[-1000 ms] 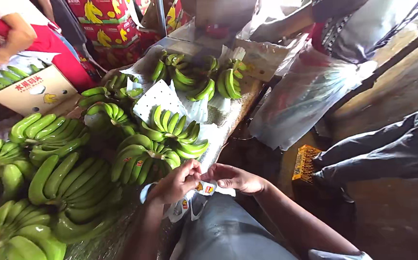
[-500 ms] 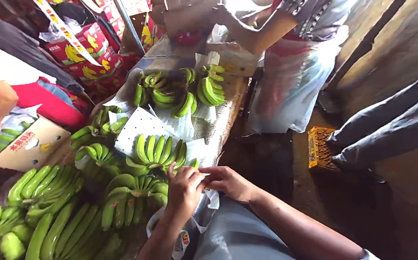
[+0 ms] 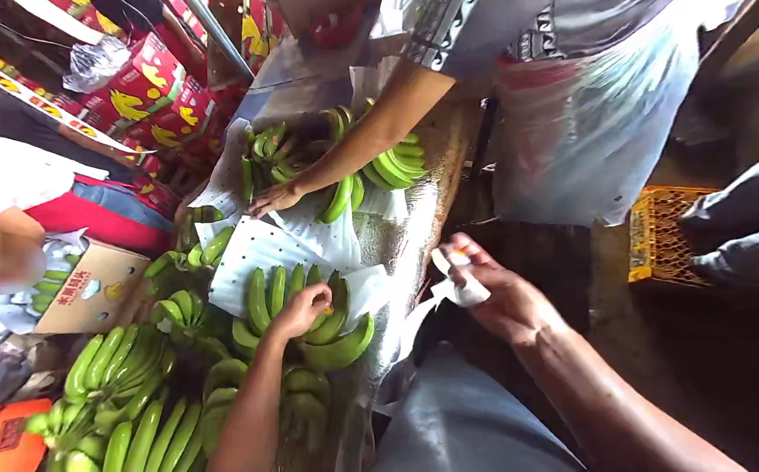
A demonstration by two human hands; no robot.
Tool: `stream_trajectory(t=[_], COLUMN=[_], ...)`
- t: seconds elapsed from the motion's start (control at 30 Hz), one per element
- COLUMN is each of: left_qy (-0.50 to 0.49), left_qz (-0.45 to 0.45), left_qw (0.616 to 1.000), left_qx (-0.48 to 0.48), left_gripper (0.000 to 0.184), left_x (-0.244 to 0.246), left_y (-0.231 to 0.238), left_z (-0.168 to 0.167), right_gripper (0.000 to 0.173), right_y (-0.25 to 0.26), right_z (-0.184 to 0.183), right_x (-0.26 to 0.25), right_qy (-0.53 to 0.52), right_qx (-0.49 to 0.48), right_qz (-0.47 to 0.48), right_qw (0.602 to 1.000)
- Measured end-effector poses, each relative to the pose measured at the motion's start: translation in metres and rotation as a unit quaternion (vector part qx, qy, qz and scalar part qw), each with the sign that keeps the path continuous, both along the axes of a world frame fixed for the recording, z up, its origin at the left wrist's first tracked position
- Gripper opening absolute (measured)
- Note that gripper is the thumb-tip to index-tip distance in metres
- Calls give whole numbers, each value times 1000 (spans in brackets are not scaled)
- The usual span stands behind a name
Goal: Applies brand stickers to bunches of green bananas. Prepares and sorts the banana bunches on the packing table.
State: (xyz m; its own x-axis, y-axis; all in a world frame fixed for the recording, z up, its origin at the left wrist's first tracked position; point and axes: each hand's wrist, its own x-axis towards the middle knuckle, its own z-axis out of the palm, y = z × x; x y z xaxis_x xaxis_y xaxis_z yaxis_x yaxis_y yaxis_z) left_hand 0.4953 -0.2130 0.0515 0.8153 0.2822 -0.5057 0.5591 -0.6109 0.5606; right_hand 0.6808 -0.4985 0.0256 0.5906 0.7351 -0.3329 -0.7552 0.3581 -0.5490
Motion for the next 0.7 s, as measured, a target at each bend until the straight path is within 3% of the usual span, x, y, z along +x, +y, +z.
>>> stream_trajectory(t=[0.07,0.13,0.27,0.37,0.47,0.57,0.63,0.7], left_qy=[114,142,148,150,-19,-239,-296,-328], left_qz=[-63,-92,-53,-26,16,41,6,-31], left_qw=[991,986,987,983,984,965,947,916], left_qx=[11,9,20,107,175,103,126,227], left_gripper=[26,25,32,44,31,13,11,7], left_x=[5,7,15,21,15,8,6,3], left_y=[13,13,5,-6,-25,-60,-77,-86], left_z=[-16,-26,-39,-36,-26,-18,-21,-27], right_gripper=[40,36,16,27,43,52,52,49], right_y=[12,25,42,52,59,63,66,66], right_z=[-3,-4,-12,-15,-16,-17,-14,-12], right_x=[-17,-30,-35,-37,-40,-45,-47,-48], right_qy=[-24,-75,-205,-176,-153,-174,-189,-193], right_qx=[-24,-63,-108,-116,-135,-139,-137,-137], right_qz=[137,232,248,241,257,294,315,335], right_qw=[990,968,941,947,945,930,920,912])
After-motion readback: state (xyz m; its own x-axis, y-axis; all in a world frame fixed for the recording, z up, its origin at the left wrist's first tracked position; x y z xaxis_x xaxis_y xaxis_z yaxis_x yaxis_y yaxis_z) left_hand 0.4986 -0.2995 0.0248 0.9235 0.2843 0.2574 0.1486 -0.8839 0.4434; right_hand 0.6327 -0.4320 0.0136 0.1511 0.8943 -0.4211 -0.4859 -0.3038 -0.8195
